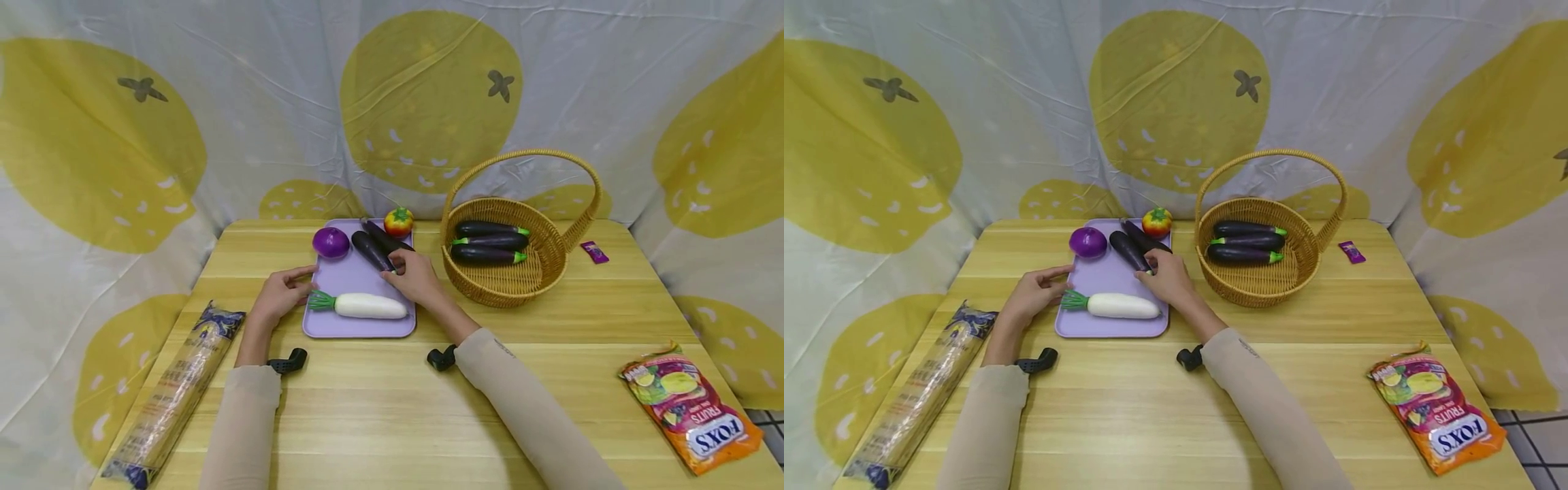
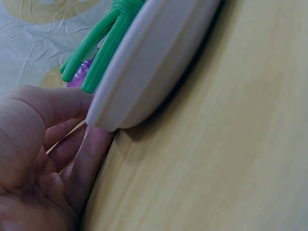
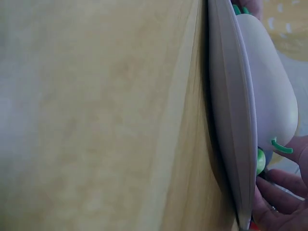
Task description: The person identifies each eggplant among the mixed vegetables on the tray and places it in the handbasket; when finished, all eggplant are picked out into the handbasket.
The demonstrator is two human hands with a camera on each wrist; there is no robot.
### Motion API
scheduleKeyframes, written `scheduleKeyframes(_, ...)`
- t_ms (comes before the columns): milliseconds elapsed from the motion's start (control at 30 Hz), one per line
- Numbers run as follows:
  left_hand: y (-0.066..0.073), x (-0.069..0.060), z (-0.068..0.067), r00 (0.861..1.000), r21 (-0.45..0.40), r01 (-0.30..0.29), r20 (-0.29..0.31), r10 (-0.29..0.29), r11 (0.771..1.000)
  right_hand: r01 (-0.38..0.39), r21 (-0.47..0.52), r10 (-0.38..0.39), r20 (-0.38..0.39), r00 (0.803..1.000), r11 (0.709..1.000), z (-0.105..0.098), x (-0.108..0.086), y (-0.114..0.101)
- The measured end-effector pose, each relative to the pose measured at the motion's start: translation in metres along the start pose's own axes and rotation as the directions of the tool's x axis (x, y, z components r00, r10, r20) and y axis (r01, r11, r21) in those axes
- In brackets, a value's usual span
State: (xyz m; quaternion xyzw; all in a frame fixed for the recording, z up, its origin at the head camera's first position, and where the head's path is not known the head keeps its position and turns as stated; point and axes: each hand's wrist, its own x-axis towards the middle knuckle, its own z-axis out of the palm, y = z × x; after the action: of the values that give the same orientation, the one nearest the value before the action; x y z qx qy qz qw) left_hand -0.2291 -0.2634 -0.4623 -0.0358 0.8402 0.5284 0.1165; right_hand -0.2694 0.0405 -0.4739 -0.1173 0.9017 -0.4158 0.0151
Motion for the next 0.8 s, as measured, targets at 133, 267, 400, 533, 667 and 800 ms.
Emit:
scheduleKeyframes(133,0.010,-0.008,0.001,1.000,0.005,-0.003,0.003,0.003,1.000,0.005,-0.042,-0.005,0.005,1.000,0.999,0.001,0.002,-0.001)
scheduleKeyframes(267,-0.002,0.002,0.001,1.000,0.004,0.001,-0.007,-0.001,1.000,0.010,-0.036,-0.009,0.029,1.000,0.999,0.001,0.004,-0.001)
scheduleKeyframes(400,-0.018,0.013,0.000,1.000,-0.006,-0.002,-0.018,0.002,1.000,0.008,-0.027,-0.007,0.047,0.999,1.000,-0.001,0.005,-0.002)
scheduleKeyframes(533,-0.027,0.018,0.001,0.999,-0.009,-0.015,-0.032,0.014,1.000,0.009,-0.031,-0.007,0.057,0.998,0.999,-0.003,0.005,-0.002)
scheduleKeyframes(667,-0.029,0.018,0.001,0.999,-0.016,-0.023,-0.040,0.022,1.000,0.006,-0.012,-0.006,0.054,0.999,1.000,-0.005,0.002,-0.002)
scheduleKeyframes(800,-0.030,0.018,0.001,0.999,-0.005,-0.023,-0.035,0.022,1.000,0.000,0.007,-0.001,0.054,0.999,1.000,-0.009,-0.001,-0.002)
